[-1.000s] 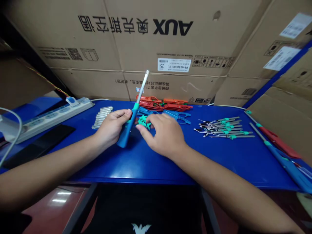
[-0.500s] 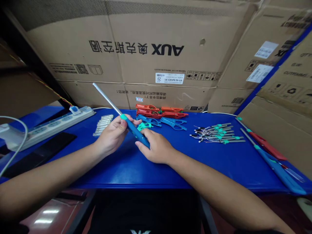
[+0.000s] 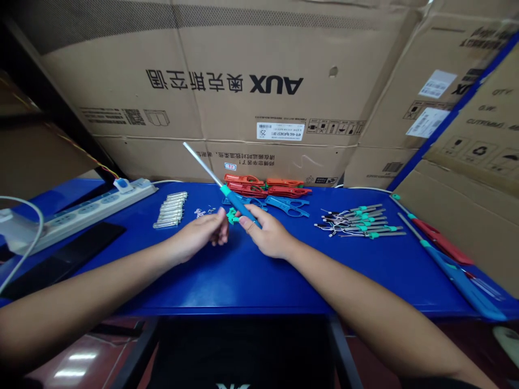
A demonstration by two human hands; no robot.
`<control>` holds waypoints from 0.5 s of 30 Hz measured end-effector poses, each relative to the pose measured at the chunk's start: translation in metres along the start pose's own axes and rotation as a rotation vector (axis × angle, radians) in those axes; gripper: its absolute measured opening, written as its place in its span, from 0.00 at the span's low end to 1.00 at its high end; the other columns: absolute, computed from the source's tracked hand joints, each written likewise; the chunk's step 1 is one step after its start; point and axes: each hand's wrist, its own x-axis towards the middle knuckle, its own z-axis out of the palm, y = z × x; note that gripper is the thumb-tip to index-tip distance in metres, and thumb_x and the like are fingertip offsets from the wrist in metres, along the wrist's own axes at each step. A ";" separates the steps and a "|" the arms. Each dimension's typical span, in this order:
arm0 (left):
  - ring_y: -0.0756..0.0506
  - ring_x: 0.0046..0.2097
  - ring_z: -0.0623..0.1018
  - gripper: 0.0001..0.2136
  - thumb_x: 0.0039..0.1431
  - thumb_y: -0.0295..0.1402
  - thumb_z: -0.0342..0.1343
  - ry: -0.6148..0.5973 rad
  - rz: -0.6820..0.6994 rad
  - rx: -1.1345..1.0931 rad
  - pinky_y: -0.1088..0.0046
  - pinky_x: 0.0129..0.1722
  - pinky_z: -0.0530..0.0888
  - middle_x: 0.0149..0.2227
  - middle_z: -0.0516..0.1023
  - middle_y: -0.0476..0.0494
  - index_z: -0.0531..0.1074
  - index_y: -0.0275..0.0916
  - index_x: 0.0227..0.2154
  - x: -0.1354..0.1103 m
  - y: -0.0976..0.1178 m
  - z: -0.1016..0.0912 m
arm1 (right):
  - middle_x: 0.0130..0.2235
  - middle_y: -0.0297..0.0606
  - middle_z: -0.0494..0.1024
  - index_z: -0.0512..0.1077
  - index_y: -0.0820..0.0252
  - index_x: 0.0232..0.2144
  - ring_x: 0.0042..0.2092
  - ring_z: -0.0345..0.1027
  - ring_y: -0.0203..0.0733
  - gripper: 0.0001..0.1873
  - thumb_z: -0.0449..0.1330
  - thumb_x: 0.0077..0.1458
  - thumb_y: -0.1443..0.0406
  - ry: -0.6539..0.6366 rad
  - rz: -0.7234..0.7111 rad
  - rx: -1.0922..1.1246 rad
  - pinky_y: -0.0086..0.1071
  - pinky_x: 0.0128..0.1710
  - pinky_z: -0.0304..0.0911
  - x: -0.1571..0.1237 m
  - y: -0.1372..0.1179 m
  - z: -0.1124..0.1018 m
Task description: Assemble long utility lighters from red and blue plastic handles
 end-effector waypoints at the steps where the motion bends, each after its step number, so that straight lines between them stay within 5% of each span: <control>1: 0.51 0.25 0.69 0.29 0.63 0.60 0.46 -0.108 0.014 0.099 0.76 0.26 0.65 0.22 0.71 0.49 0.66 0.37 0.23 -0.001 0.000 -0.001 | 0.26 0.25 0.61 0.64 0.57 0.54 0.22 0.51 0.31 0.28 0.51 0.64 0.44 0.002 0.016 0.054 0.27 0.22 0.54 0.000 -0.001 -0.003; 8: 0.52 0.24 0.60 0.23 0.68 0.45 0.50 -0.599 0.476 0.547 0.74 0.27 0.59 0.20 0.59 0.54 0.59 0.38 0.19 -0.016 0.012 -0.001 | 0.25 0.25 0.61 0.66 0.58 0.52 0.22 0.51 0.31 0.26 0.54 0.63 0.46 0.028 0.003 0.055 0.27 0.22 0.53 0.001 -0.005 -0.014; 11: 0.52 0.24 0.63 0.21 0.68 0.42 0.51 -0.650 0.536 0.564 0.74 0.28 0.61 0.20 0.60 0.53 0.58 0.39 0.20 -0.018 0.014 0.000 | 0.26 0.25 0.62 0.65 0.57 0.52 0.22 0.52 0.31 0.26 0.53 0.63 0.45 0.059 -0.020 0.069 0.28 0.22 0.53 0.001 -0.007 -0.015; 15: 0.52 0.24 0.62 0.21 0.68 0.42 0.50 -0.566 0.550 0.576 0.74 0.27 0.61 0.20 0.59 0.54 0.58 0.39 0.20 -0.016 0.014 -0.001 | 0.25 0.26 0.62 0.66 0.57 0.51 0.23 0.54 0.33 0.23 0.52 0.65 0.48 0.076 -0.039 -0.058 0.28 0.24 0.56 0.000 -0.009 -0.017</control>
